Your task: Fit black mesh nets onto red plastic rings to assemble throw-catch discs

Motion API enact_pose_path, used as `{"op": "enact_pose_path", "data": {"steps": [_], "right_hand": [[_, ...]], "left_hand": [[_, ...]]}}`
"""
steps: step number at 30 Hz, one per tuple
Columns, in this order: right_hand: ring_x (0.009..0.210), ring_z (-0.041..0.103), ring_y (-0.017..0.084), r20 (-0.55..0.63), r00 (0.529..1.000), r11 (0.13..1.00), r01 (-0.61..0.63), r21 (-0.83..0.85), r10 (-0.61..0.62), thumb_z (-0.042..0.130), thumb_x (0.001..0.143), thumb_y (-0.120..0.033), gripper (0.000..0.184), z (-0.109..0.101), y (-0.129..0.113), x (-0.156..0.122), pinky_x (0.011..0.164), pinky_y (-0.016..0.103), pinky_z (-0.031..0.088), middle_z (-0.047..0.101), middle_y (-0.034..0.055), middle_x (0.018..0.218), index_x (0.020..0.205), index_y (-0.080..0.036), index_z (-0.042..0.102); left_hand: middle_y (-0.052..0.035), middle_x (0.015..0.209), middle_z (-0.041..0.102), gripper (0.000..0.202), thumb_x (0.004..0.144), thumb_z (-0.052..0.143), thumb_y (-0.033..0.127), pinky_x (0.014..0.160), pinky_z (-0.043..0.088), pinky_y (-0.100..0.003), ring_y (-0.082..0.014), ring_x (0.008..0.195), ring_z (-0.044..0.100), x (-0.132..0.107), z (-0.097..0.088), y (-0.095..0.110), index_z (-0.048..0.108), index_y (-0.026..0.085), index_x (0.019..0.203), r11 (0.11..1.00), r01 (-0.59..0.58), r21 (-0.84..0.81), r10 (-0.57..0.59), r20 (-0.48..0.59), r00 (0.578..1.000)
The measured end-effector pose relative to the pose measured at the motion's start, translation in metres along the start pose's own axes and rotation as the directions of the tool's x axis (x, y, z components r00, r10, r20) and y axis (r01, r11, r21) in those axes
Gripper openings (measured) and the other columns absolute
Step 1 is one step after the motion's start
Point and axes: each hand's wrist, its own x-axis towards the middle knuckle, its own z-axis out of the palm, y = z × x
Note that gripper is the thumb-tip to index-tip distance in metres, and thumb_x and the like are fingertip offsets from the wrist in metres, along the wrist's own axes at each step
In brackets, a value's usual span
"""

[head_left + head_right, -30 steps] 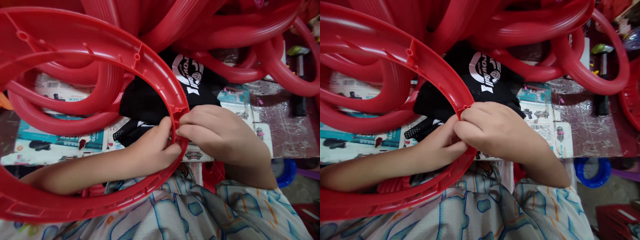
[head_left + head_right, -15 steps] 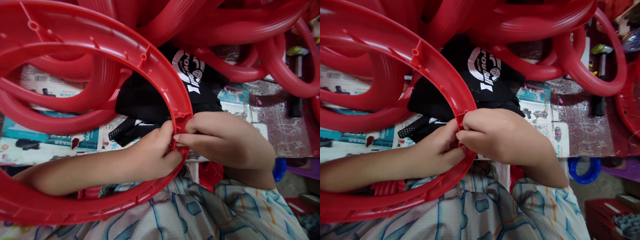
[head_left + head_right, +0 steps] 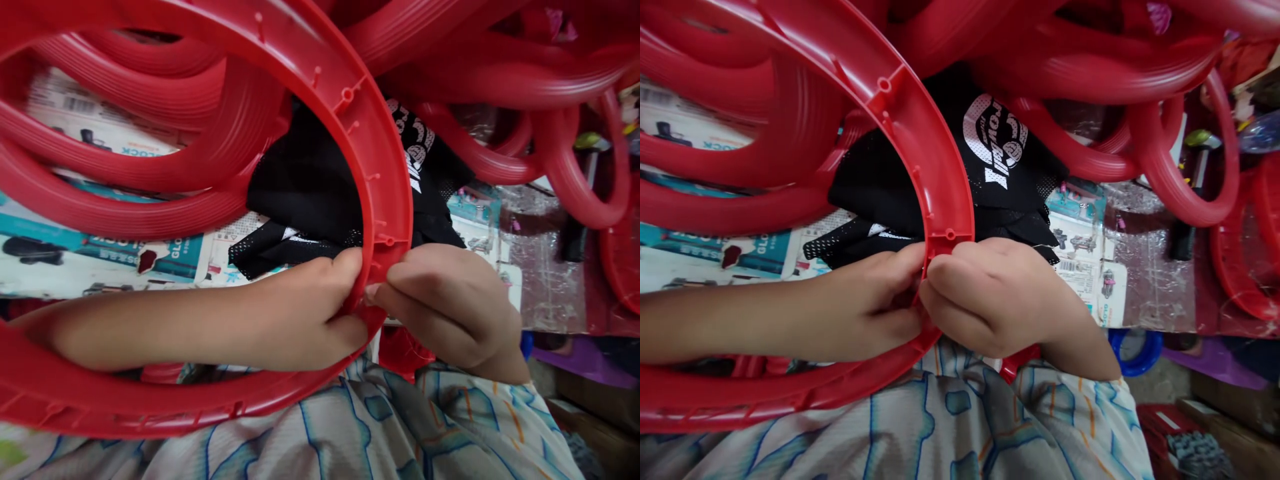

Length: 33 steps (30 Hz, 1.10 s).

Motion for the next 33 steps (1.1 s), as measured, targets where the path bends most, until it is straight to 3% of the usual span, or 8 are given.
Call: {"op": "enact_pose_path", "data": {"steps": [3, 7, 11, 18, 25, 33], "right_hand": [[0.061, 0.050, 0.012, -0.001, 0.998, 0.998, 0.057, -0.009, -0.057, 0.044, 0.098, -0.020, 0.015, 0.000, 0.003, 0.002, 0.059, 0.028, 0.038, 0.058, -0.0020, 0.068, 0.084, -0.021, 0.049], [0.062, 0.049, 0.012, -0.033, 0.999, 1.000, 0.024, -0.014, -0.025, 0.046, 0.097, -0.018, 0.014, 0.000, 0.004, 0.002, 0.058, 0.029, 0.036, 0.057, -0.0019, 0.068, 0.084, -0.021, 0.051], [0.064, 0.050, 0.012, -0.041, 0.999, 1.000, 0.006, -0.026, -0.007, 0.047, 0.097, -0.018, 0.013, -0.001, 0.000, -0.001, 0.059, 0.028, 0.038, 0.059, -0.0018, 0.070, 0.085, -0.021, 0.052], [0.071, 0.056, 0.013, -0.091, 0.996, 0.986, -0.035, -0.162, 0.020, 0.049, 0.095, -0.014, 0.014, -0.004, -0.009, -0.008, 0.069, 0.028, 0.044, 0.062, -0.0015, 0.071, 0.085, -0.020, 0.057], [0.058, 0.050, 0.009, 0.019, 0.999, 0.991, 0.030, 0.129, -0.033, 0.054, 0.089, -0.009, 0.012, -0.012, -0.004, -0.005, 0.054, 0.026, 0.038, 0.060, -0.0024, 0.066, 0.081, -0.018, 0.053], [0.058, 0.045, 0.008, 0.071, 0.997, 0.969, -0.003, 0.246, -0.015, 0.058, 0.087, -0.006, 0.015, -0.015, -0.003, -0.002, 0.055, 0.025, 0.036, 0.050, -0.0049, 0.064, 0.079, -0.018, 0.053]], "left_hand": [[-0.0032, 0.087, 0.064, 0.048, 0.082, 0.050, 0.033, 0.063, 0.048, -0.030, -0.0185, 0.072, 0.059, -0.003, -0.002, 0.001, 0.042, 0.021, 0.128, 1.000, 0.000, -0.003, 0.000, 0.010, 1.000], [-0.0052, 0.089, 0.065, 0.046, 0.086, 0.047, 0.039, 0.067, 0.048, -0.032, -0.0195, 0.074, 0.059, -0.006, -0.002, 0.002, 0.044, 0.020, 0.127, 1.000, -0.006, 0.008, 0.005, 0.022, 1.000], [-0.0075, 0.093, 0.065, 0.039, 0.087, 0.044, 0.040, 0.071, 0.048, -0.033, -0.0210, 0.080, 0.060, -0.006, -0.001, 0.005, 0.048, 0.019, 0.121, 1.000, 0.012, 0.019, -0.012, 0.000, 1.000], [-0.0021, 0.088, 0.062, 0.034, 0.086, 0.047, 0.031, 0.063, 0.041, -0.027, -0.0153, 0.070, 0.052, -0.007, -0.001, 0.009, 0.050, 0.024, 0.119, 0.998, -0.007, -0.056, 0.007, 0.008, 1.000], [-0.0002, 0.084, 0.061, 0.016, 0.088, 0.044, 0.031, 0.065, 0.040, -0.027, -0.0140, 0.069, 0.051, -0.008, -0.002, 0.010, 0.052, 0.021, 0.098, 0.999, -0.047, -0.004, 0.047, 0.070, 0.996], [0.0019, 0.089, 0.061, 0.014, 0.088, 0.044, 0.026, 0.064, 0.041, -0.025, -0.0135, 0.074, 0.055, -0.008, -0.004, 0.014, 0.050, 0.022, 0.100, 0.999, -0.032, 0.018, 0.030, 0.116, 0.993]]}}
